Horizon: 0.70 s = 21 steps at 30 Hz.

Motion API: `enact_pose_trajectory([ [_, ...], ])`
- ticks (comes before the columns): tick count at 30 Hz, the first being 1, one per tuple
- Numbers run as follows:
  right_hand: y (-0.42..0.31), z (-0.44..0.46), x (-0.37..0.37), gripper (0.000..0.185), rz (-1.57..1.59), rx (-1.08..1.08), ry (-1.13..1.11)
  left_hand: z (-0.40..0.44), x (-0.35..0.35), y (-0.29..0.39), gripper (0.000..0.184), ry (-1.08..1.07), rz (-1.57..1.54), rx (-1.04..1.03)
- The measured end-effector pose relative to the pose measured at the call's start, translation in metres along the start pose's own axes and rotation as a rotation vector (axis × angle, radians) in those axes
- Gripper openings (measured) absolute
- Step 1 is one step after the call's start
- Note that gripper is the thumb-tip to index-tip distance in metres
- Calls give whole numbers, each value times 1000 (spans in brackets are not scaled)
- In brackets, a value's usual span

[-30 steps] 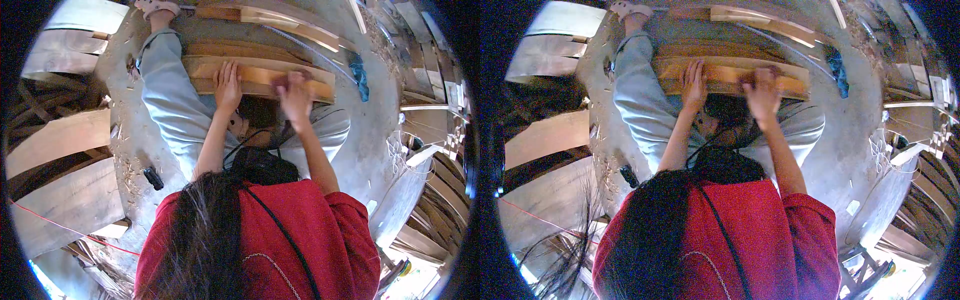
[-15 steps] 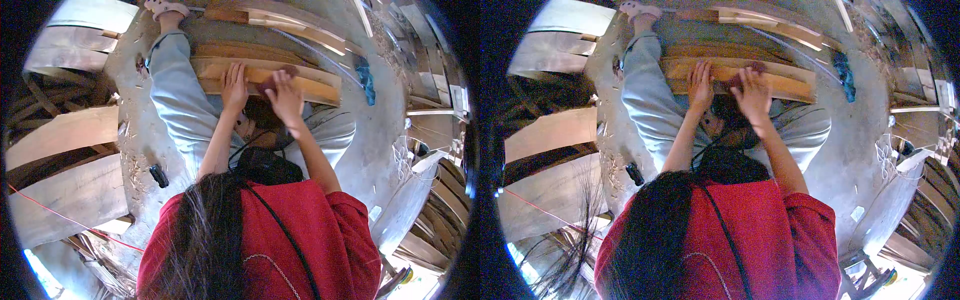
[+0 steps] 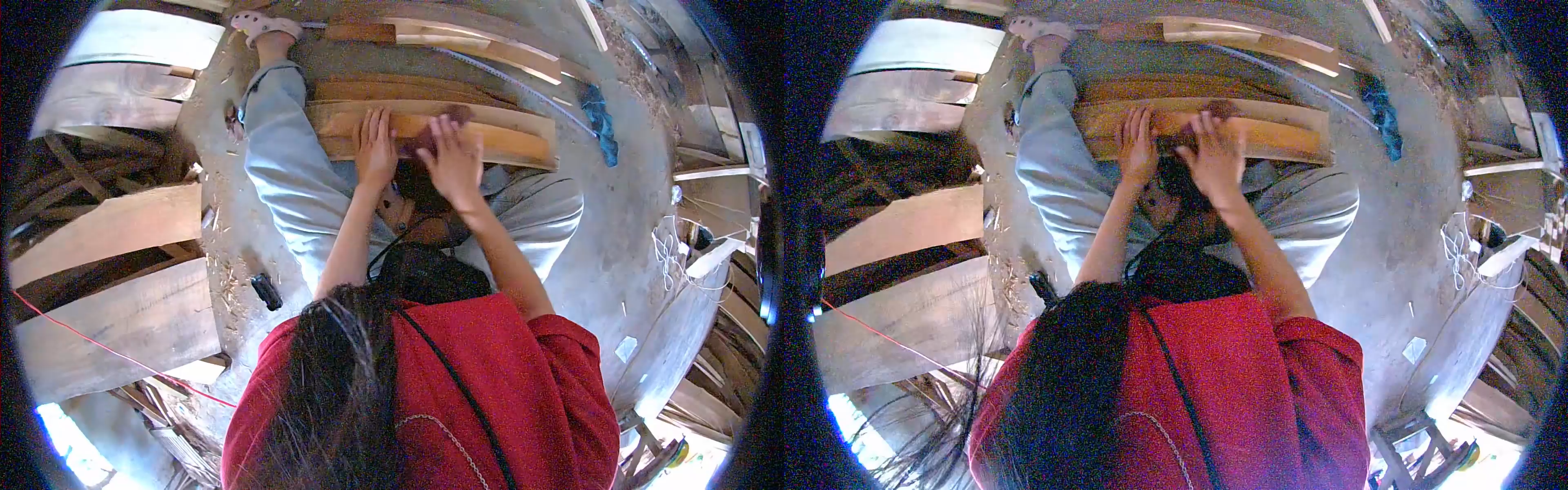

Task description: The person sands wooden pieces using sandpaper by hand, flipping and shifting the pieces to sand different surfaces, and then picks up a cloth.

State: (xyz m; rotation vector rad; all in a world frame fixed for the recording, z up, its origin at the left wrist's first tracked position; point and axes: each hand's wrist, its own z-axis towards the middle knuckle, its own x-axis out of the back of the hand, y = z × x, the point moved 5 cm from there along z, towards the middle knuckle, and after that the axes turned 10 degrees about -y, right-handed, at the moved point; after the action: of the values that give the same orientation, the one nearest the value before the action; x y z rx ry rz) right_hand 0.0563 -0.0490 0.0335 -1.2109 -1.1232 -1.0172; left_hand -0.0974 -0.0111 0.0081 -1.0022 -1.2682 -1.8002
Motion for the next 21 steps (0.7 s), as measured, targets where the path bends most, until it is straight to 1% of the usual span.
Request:
enact_pose_trajectory([
  [1,25,-4,-1,65,-10,-42,11,-1,-2,-2,43,7,4,-6],
  [3,82,-14,9,64,-94,-232,-17,-1,-4,-2,43,15,15,-14],
  [6,136,-25,14,66,-58,-460,-11,-2,-5,-3,42,11,13,0],
  [7,127,-24,16,67,-35,-462,26,-1,-4,-2,42,5,-2,10],
  [9,82,-12,9,71,23,-465,103,1,-4,0,42,1,-8,6],
  [11,19,2,2,74,54,-260,-5,0,-5,-3,42,6,17,-15],
  [13,-27,4,-11,75,107,-53,-3,-1,-6,-5,43,-21,3,-10],
  [14,-30,3,-13,75,177,-24,13,0,-6,-7,43,-33,-7,-9],
  [15,-23,3,-11,75,109,-42,-16,1,-4,-7,43,-25,-7,-12],
  [17,14,-3,-2,77,-38,-80,-80,0,-4,-3,43,-13,-22,-14],
  [19,71,-13,5,78,-78,-261,-39,0,-7,-5,43,-9,-41,-5],
  [21,100,-20,9,81,-83,-420,-33,-2,-8,-5,43,-8,-41,1],
])
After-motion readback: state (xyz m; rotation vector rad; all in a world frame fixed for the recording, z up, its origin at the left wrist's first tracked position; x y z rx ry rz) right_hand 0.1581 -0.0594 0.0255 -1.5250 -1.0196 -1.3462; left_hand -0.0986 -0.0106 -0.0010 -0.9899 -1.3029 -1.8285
